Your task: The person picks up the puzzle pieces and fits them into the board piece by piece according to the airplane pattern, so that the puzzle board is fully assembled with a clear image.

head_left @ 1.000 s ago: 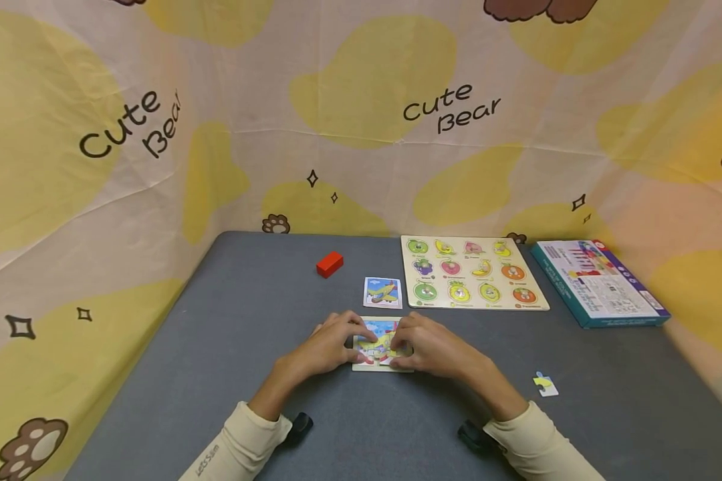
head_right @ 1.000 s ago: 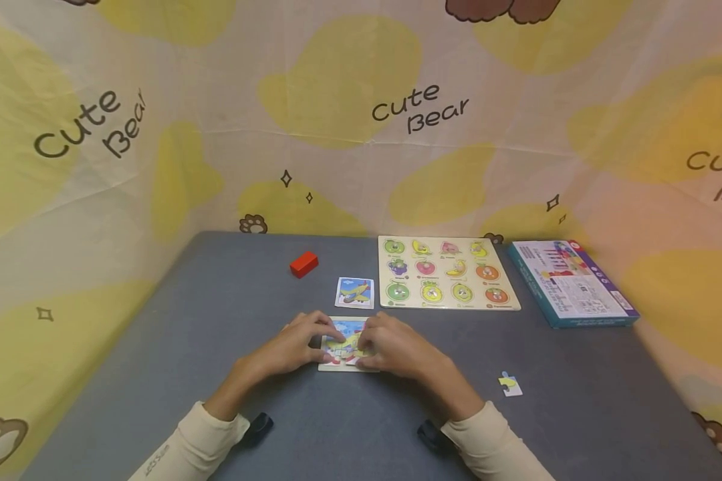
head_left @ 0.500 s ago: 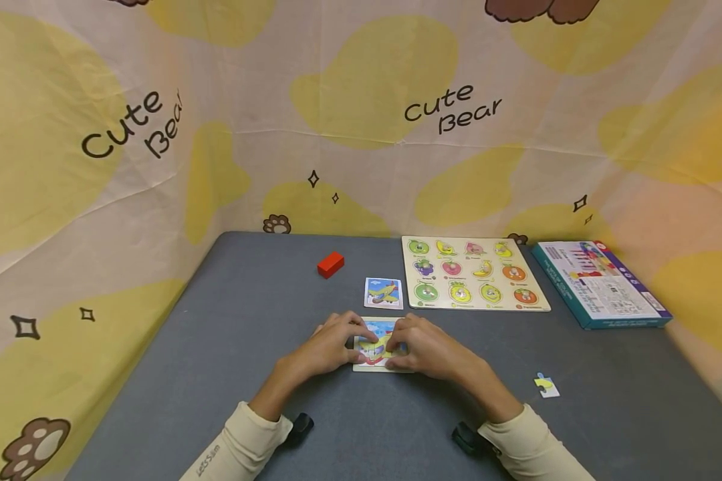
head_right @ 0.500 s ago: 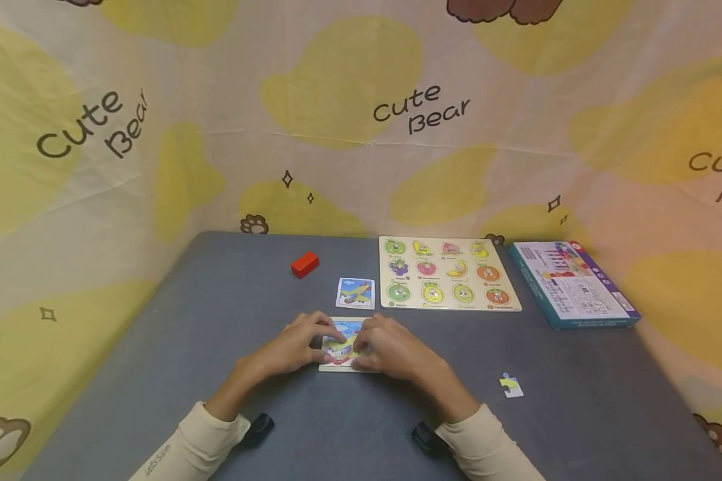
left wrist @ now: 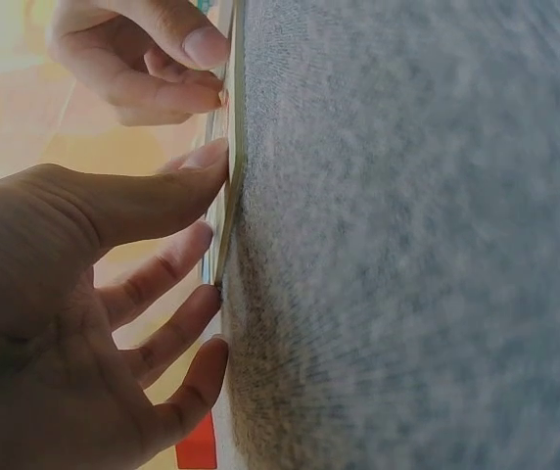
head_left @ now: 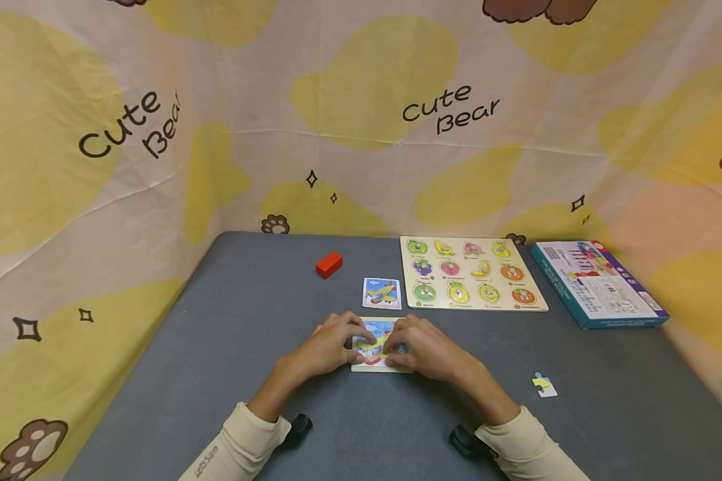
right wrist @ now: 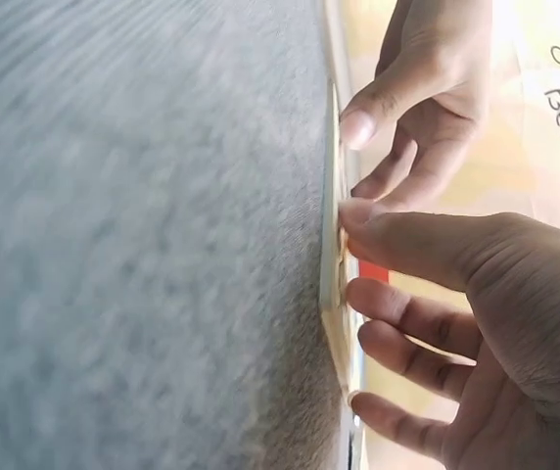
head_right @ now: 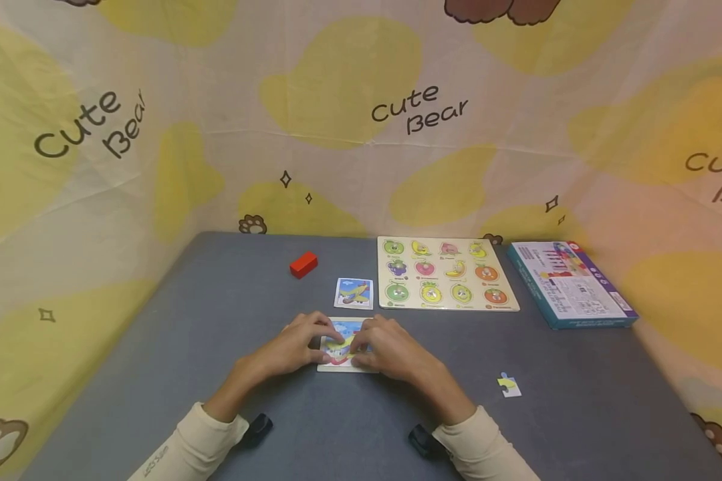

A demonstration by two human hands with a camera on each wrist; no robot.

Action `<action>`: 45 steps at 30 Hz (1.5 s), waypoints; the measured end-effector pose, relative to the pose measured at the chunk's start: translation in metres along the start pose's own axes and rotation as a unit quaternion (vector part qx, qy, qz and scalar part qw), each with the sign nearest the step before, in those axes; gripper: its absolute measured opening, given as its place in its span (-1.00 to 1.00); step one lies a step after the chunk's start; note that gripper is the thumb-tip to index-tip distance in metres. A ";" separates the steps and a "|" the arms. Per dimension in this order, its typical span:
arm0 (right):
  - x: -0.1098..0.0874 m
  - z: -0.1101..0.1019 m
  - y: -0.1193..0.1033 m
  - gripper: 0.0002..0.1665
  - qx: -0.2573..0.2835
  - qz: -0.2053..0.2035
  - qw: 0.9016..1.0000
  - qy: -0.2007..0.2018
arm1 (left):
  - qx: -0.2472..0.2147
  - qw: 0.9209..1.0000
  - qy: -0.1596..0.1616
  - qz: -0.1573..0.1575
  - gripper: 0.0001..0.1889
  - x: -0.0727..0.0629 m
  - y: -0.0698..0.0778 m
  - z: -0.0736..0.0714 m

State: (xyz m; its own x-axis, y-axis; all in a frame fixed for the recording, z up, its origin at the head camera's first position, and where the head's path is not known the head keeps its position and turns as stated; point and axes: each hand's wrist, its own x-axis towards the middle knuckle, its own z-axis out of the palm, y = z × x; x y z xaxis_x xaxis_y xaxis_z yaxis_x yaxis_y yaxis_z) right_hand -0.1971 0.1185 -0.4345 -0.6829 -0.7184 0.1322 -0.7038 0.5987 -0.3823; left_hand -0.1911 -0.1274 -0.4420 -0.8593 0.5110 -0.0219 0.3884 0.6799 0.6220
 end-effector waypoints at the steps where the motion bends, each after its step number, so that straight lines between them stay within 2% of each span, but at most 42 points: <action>1: 0.000 0.000 -0.001 -0.90 0.002 0.005 1.000 0.000 | 0.002 1.000 0.001 0.003 -0.68 0.000 0.000 0.000; 7: 0.002 0.000 -0.004 -0.93 0.016 0.032 0.999 -0.006 | 0.017 0.999 0.000 0.028 -0.74 -0.002 0.002 -0.002; 24: 0.000 0.001 -0.002 -0.87 0.031 0.053 0.998 -0.005 | 0.034 0.997 -0.004 0.068 -0.77 -0.003 0.011 -0.001; 30: 0.000 0.001 0.001 -0.85 0.039 0.046 0.998 -0.003 | 0.027 0.997 -0.012 0.068 -0.78 -0.003 0.013 -0.002; 35: -0.004 -0.005 0.007 -0.82 0.074 0.042 0.996 -0.006 | 0.026 0.998 -0.012 0.062 -0.81 -0.002 0.013 0.000; 40: -0.013 -0.016 0.015 -0.77 0.101 0.063 0.993 -0.010 | 0.023 0.998 -0.013 0.048 -0.83 -0.002 0.013 0.001; 45: -0.031 -0.027 0.025 -0.73 0.099 0.096 0.990 -0.007 | 0.023 0.999 -0.015 0.042 -0.83 -0.003 0.013 0.001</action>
State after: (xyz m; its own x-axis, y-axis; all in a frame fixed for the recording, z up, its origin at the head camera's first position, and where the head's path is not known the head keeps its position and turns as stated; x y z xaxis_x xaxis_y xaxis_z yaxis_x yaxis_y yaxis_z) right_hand -0.1989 0.1654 -0.4237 -0.7968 -0.6037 0.0268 -0.5082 0.6454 -0.5703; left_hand -0.1831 -0.1192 -0.4343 -0.8133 0.5818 0.0056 0.4740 0.6569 0.5864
